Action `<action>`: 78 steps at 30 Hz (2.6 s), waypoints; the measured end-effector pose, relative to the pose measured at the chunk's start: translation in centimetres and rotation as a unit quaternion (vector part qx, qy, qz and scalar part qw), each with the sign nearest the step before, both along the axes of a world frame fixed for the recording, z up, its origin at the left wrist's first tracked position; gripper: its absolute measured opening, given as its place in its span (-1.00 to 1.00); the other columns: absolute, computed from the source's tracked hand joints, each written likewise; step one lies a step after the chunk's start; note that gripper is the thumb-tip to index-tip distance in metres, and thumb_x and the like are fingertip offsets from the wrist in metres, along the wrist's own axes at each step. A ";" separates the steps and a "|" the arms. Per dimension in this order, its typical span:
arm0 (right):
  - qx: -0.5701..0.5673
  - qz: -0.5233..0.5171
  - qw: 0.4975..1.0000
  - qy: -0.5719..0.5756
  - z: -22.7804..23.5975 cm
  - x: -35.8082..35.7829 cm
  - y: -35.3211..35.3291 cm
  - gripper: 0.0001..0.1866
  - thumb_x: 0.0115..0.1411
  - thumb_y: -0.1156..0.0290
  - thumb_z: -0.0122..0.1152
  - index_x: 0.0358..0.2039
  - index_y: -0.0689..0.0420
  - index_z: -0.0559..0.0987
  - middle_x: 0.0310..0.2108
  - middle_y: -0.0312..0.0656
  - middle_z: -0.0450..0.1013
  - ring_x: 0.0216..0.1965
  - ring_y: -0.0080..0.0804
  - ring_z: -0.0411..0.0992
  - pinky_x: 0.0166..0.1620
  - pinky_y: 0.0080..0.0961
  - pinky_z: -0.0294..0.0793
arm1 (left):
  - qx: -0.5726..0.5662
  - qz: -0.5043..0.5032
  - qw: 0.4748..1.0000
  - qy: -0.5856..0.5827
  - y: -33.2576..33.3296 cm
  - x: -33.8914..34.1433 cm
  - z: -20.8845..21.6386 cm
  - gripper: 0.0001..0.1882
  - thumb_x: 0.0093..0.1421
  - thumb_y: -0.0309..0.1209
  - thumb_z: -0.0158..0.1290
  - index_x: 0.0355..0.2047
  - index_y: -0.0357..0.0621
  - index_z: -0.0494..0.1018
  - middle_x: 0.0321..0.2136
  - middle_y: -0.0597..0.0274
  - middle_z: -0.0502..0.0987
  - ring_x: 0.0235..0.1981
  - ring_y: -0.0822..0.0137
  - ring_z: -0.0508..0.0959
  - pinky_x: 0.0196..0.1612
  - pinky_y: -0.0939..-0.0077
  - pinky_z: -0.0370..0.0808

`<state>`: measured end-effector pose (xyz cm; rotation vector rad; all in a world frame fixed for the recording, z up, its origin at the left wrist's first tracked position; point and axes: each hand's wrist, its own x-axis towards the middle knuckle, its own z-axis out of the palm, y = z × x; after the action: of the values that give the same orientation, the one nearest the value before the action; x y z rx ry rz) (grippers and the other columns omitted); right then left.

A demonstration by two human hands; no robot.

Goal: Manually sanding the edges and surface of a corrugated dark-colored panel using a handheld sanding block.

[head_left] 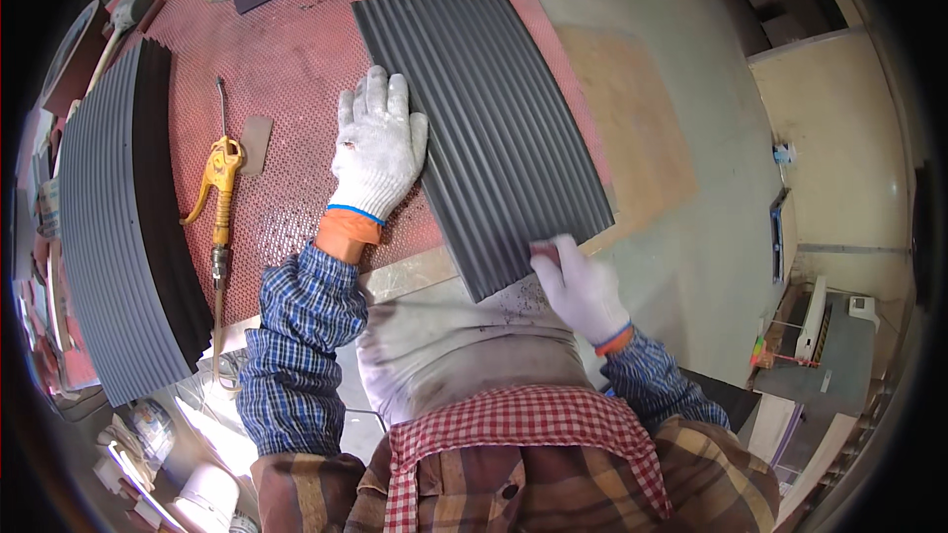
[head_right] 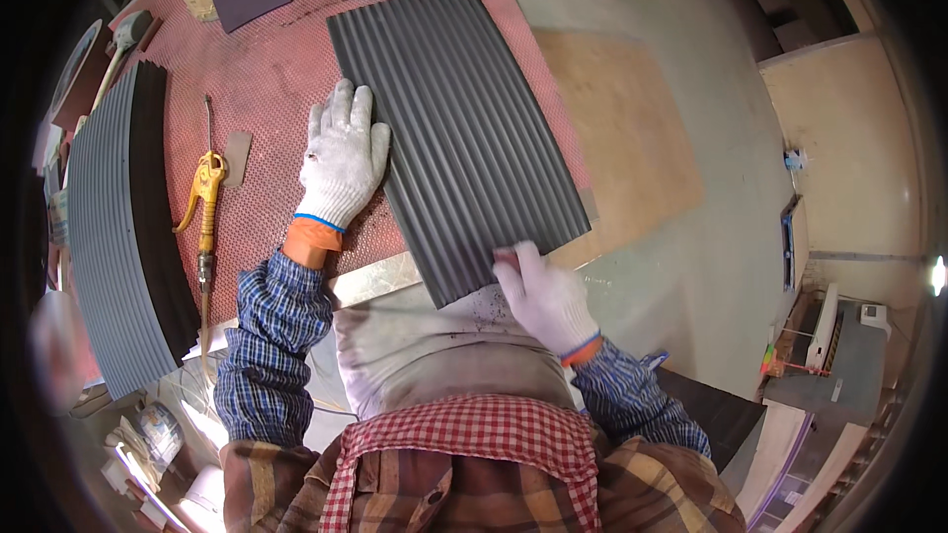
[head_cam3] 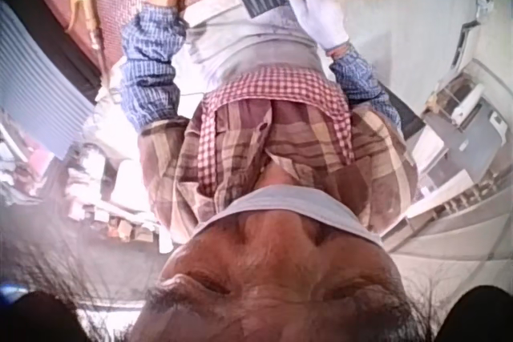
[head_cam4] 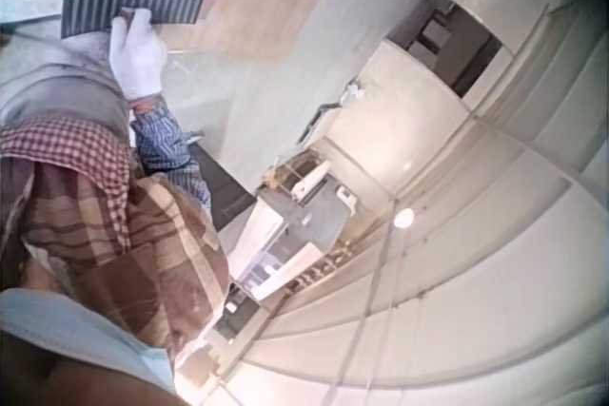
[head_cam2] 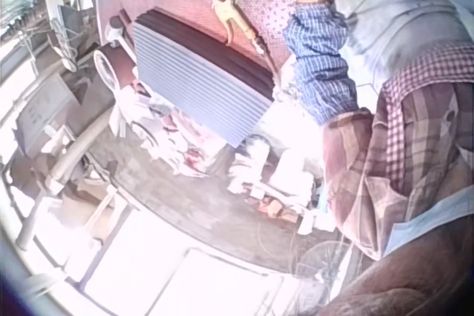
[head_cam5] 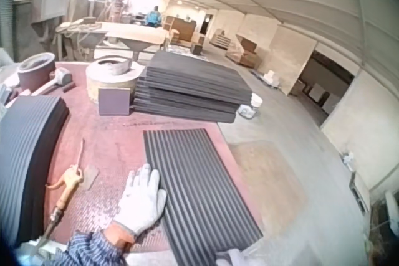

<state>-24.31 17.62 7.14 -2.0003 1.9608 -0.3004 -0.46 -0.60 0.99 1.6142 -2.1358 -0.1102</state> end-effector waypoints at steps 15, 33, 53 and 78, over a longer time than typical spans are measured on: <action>0.051 -0.021 0.998 -0.010 0.6 1.7 0.7 -0.77 0.35 0.19 0.13 -0.16 0.08 0.52 -0.42 -0.05 0.61 -0.39 0.00 0.61 -0.33 -0.13 0.58 | -0.008 0.000 1.000 -0.001 0.3 0.0 -0.3 -0.41 0.37 -0.21 -0.06 0.29 -0.33 0.23 0.31 -0.35 0.22 0.32 -0.30 0.26 0.42 -0.13 0.11; -0.013 0.054 0.995 0.080 -0.4 11.8 -36.4 -0.51 0.30 0.05 0.01 -0.02 0.18 0.60 -0.03 0.17 0.56 0.05 0.13 0.51 0.14 -0.04 0.45 | 0.023 -0.002 1.000 0.021 0.7 0.3 -0.1 -0.33 0.28 -0.23 0.05 0.28 -0.44 0.25 0.30 -0.37 0.24 0.35 -0.22 0.25 0.44 -0.11 0.05; -0.041 0.063 0.997 -0.005 -1.1 3.3 -9.2 -0.76 0.37 0.17 0.06 -0.16 0.06 0.52 -0.39 -0.02 0.61 -0.36 0.06 0.59 -0.27 -0.03 0.56 | 0.003 0.008 1.000 -0.003 0.0 0.4 -0.6 -0.39 0.37 -0.19 -0.07 0.30 -0.35 0.24 0.32 -0.30 0.24 0.37 -0.17 0.25 0.45 -0.08 0.07; -0.016 0.048 0.998 0.037 -0.4 5.0 -8.6 -0.75 0.36 0.16 0.08 -0.19 0.09 0.51 -0.52 -0.06 0.59 -0.48 0.00 0.59 -0.37 -0.09 0.57 | -0.052 -0.009 0.998 0.030 0.3 0.4 -0.6 -0.44 0.31 -0.27 0.01 0.21 -0.41 0.29 0.21 -0.35 0.32 0.24 -0.25 0.37 0.39 -0.11 0.19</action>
<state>-19.36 9.00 6.70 -2.1465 1.9070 -0.2386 -0.04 -0.31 0.42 1.5154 -2.0751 -0.0525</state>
